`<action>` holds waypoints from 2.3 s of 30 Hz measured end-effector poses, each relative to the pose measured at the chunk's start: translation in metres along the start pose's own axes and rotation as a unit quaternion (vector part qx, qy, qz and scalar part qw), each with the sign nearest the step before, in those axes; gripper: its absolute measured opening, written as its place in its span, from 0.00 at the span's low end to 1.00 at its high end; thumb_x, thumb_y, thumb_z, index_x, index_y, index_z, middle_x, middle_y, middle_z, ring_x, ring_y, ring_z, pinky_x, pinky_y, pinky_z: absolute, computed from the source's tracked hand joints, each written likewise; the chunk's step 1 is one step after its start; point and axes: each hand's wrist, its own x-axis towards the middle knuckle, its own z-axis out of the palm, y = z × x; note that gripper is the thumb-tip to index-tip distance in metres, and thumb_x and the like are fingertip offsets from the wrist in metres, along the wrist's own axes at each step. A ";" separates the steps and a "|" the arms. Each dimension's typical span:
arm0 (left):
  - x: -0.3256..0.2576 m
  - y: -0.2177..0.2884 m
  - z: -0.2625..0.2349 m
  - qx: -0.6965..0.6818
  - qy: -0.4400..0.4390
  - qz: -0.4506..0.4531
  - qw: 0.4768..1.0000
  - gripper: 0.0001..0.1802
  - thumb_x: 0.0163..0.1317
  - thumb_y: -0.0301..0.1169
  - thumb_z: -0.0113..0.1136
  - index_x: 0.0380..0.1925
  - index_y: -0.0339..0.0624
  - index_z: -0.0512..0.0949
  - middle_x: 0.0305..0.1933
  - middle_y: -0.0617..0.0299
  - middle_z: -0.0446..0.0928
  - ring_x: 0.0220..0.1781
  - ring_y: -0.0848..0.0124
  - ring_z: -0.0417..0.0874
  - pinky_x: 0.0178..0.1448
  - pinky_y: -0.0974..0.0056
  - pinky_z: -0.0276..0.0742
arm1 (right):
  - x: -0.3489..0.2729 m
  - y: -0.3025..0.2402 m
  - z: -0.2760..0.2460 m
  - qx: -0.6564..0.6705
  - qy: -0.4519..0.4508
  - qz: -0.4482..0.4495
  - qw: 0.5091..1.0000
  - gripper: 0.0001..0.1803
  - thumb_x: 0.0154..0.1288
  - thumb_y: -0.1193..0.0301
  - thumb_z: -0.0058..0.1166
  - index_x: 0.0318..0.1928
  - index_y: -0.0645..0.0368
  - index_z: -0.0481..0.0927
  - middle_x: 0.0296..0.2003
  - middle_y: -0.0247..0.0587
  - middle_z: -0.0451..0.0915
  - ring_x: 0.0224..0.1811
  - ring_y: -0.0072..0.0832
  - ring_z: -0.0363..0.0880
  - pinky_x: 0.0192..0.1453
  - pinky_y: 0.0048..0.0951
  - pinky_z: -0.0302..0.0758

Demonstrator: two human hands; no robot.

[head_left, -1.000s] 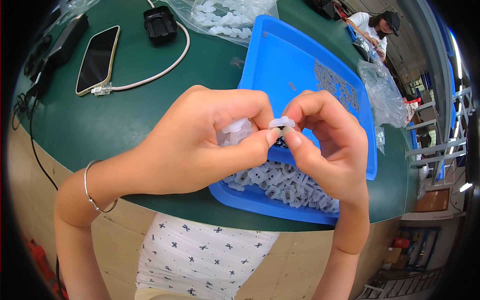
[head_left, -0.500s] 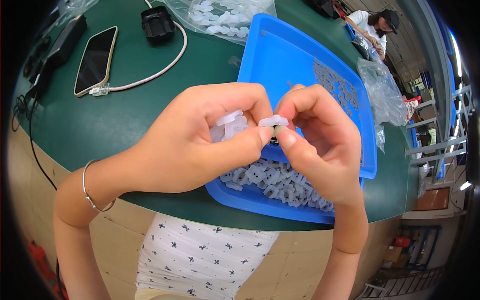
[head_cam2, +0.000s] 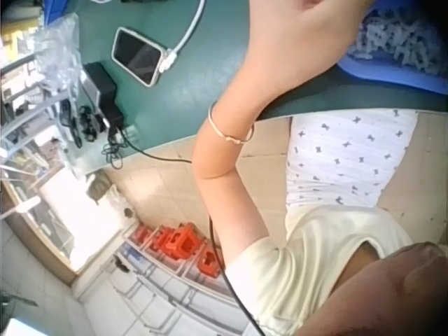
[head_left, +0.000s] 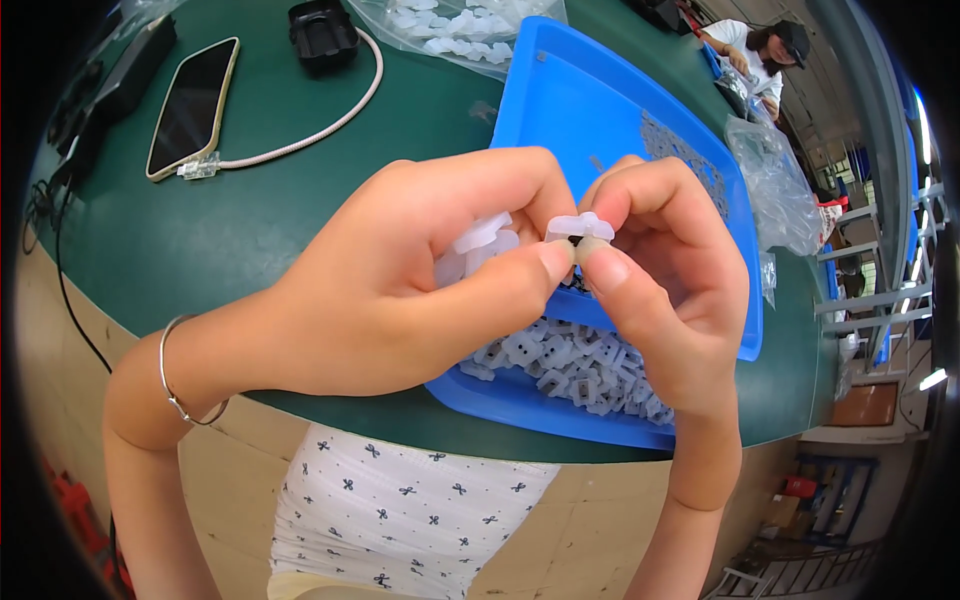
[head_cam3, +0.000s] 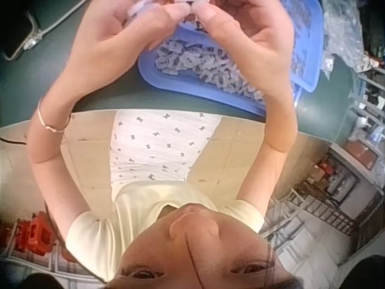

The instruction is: The person inserts small metal components into plastic housings by hand on a workbench.

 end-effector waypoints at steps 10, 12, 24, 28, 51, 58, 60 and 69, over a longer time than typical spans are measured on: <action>0.004 -0.002 -0.004 0.093 0.018 0.047 0.994 0.06 0.59 0.27 0.53 0.32 0.34 0.76 0.20 0.68 0.73 0.18 0.83 0.69 0.21 0.76 0.61 | 0.005 -0.006 -0.015 -0.061 -0.020 0.028 0.998 0.07 0.58 0.78 0.52 0.37 0.66 0.71 0.33 0.36 0.73 0.34 0.19 0.72 0.38 0.19 0.69; 0.005 0.001 -0.004 0.054 0.005 -0.004 0.999 0.07 0.60 0.27 0.54 0.33 0.34 0.78 0.19 0.67 0.73 0.18 0.83 0.70 0.22 0.76 0.62 | 0.006 -0.011 -0.030 -0.041 -0.022 0.090 0.995 0.06 0.58 0.78 0.54 0.36 0.65 0.73 0.31 0.37 0.76 0.30 0.19 0.74 0.35 0.19 0.71; 0.005 -0.002 -0.004 -0.048 0.007 -0.070 0.996 0.08 0.60 0.30 0.56 0.31 0.35 0.76 0.20 0.67 0.73 0.20 0.84 0.71 0.24 0.77 0.64 | 0.013 0.021 -0.068 -0.337 -0.159 0.101 0.923 0.09 0.54 0.73 0.59 0.33 0.59 0.72 0.31 0.35 0.65 0.38 0.26 0.67 0.42 0.24 0.66; 0.007 0.009 -0.007 -0.045 0.004 -0.100 0.994 0.09 0.61 0.31 0.54 0.32 0.35 0.76 0.18 0.66 0.72 0.19 0.83 0.70 0.25 0.77 0.62 | 0.014 0.016 -0.059 -0.205 -0.072 0.141 0.966 0.07 0.58 0.73 0.56 0.33 0.60 0.72 0.31 0.33 0.72 0.35 0.22 0.72 0.40 0.22 0.69; 0.003 0.007 -0.011 0.096 -0.098 -0.002 0.991 0.05 0.57 0.26 0.57 0.29 0.36 0.79 0.18 0.65 0.75 0.18 0.80 0.72 0.22 0.74 0.62 | 0.005 -0.007 -0.026 -0.076 -0.062 0.014 0.995 0.15 0.54 0.79 0.58 0.43 0.65 0.71 0.25 0.34 0.75 0.29 0.17 0.73 0.37 0.18 0.68; 0.002 0.000 -0.009 0.092 -0.139 0.042 0.985 0.05 0.59 0.26 0.56 0.32 0.36 0.79 0.19 0.64 0.76 0.17 0.78 0.72 0.22 0.73 0.62 | 0.005 -0.012 -0.028 -0.119 -0.124 -0.056 0.984 0.08 0.55 0.78 0.58 0.35 0.64 0.75 0.24 0.35 0.77 0.26 0.19 0.75 0.33 0.21 0.71; 0.002 0.001 -0.010 0.104 -0.153 0.035 0.982 0.06 0.59 0.26 0.56 0.32 0.36 0.79 0.20 0.63 0.77 0.18 0.77 0.73 0.22 0.73 0.63 | 0.003 -0.016 -0.027 -0.124 -0.127 -0.036 0.984 0.08 0.55 0.78 0.58 0.35 0.65 0.75 0.24 0.36 0.77 0.26 0.19 0.75 0.32 0.21 0.72; 0.004 0.002 -0.009 0.066 -0.116 0.065 0.989 0.06 0.59 0.26 0.56 0.33 0.34 0.79 0.29 0.60 0.81 0.24 0.77 0.77 0.26 0.74 0.68 | 0.003 -0.010 -0.034 0.049 -0.116 0.030 0.992 0.07 0.59 0.78 0.54 0.38 0.67 0.74 0.30 0.39 0.78 0.32 0.22 0.77 0.36 0.22 0.74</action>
